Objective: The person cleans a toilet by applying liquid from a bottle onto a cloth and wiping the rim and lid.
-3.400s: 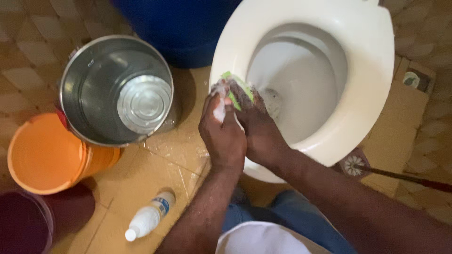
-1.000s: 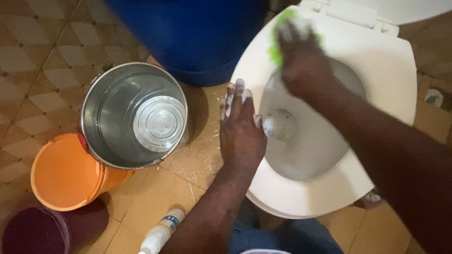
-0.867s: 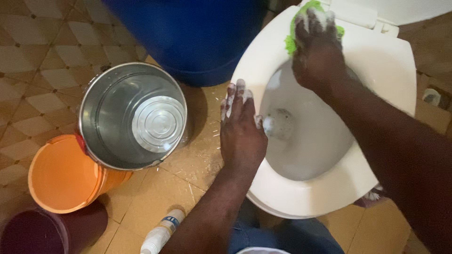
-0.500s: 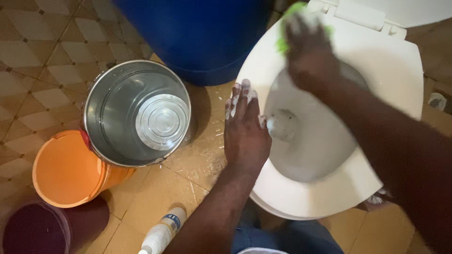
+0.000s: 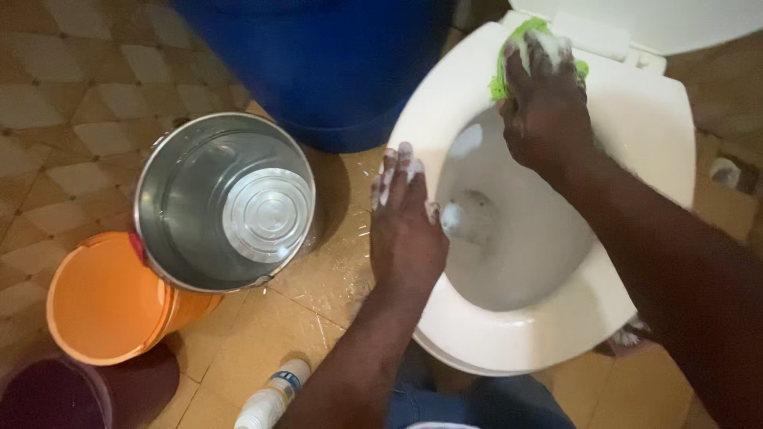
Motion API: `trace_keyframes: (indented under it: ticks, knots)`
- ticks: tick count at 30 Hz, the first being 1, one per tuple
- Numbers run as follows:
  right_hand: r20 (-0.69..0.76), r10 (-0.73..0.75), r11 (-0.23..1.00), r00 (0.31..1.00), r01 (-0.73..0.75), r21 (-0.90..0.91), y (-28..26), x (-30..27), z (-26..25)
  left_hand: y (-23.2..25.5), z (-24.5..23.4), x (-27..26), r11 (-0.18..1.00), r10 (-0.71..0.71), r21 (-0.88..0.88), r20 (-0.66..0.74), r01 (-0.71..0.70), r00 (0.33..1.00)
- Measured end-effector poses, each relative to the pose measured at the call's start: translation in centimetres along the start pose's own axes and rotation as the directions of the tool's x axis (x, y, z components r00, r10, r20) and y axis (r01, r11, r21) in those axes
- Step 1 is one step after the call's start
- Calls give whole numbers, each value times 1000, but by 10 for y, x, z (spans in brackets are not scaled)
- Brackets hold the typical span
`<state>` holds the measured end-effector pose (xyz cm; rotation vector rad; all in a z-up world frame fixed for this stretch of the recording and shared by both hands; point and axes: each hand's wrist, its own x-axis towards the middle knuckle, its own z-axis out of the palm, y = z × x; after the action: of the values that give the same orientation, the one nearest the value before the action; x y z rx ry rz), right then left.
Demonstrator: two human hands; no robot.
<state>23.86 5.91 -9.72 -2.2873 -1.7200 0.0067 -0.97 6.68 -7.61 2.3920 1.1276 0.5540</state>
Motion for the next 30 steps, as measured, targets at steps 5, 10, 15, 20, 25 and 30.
trace_keyframes:
  ticks: [5, 10, 15, 20, 25, 30]
  knots:
    - [-22, -164, 982, 986, 162, -94, -18, 5, 18, 4, 1, 2, 999, -29, 21, 46, 28, 999]
    - [20, -97, 993, 995, 96, 63, -12, -2, 1, 0, 5, 3, 998, -7, 64, 29, 5, 1000]
    - [71, 158, 982, 985, -149, -112, 32, -31, -28, 2, 9, -1, 999, 6, 50, -23, -5, 1000]
    - [62, 178, 973, 982, -166, -162, 56, -46, -41, 8, 8, 1, 994, -29, 103, 5, 28, 1000]
    - [93, 267, 955, 959, -250, -159, 65, -70, -56, 18, 7, 7, 981, -13, 192, 24, 8, 1000]
    - [182, 332, 929, 926, -287, -234, 61, -102, -64, 24, 7, 4, 979, 28, 201, 0, -28, 1000]
